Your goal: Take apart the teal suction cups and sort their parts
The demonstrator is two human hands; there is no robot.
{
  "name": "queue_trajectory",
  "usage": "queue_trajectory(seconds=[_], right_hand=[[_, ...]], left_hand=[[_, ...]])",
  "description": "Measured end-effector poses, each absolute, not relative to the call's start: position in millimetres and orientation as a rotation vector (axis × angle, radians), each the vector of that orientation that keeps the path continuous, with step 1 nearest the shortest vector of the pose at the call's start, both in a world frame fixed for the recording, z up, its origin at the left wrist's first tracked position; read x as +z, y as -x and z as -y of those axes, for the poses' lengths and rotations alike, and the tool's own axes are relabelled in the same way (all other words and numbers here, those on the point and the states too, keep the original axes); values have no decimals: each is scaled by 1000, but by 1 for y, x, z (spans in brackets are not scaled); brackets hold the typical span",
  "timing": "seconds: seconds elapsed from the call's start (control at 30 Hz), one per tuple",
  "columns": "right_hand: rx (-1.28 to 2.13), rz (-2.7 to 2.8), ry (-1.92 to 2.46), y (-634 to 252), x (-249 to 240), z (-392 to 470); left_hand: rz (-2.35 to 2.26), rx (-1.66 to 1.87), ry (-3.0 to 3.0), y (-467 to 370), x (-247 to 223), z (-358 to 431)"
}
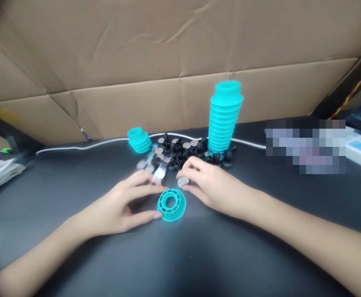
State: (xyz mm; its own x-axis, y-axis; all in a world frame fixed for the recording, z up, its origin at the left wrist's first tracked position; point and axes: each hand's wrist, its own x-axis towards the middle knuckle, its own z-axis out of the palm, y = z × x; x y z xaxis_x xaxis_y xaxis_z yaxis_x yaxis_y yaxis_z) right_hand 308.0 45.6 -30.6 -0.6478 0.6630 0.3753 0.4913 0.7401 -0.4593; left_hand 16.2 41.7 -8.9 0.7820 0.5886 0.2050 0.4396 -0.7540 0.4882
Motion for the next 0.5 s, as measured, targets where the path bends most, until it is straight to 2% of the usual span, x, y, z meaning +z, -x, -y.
queue_trajectory(seconds=[0.23, 0.5], right_hand=[[645, 2284, 913, -305, -30, -43], [512, 2235, 924, -307, -28, -48]], left_hand=[[-760, 497, -2554, -16, -10, -42], [-757, 487, -2535, -16, -11, -42]])
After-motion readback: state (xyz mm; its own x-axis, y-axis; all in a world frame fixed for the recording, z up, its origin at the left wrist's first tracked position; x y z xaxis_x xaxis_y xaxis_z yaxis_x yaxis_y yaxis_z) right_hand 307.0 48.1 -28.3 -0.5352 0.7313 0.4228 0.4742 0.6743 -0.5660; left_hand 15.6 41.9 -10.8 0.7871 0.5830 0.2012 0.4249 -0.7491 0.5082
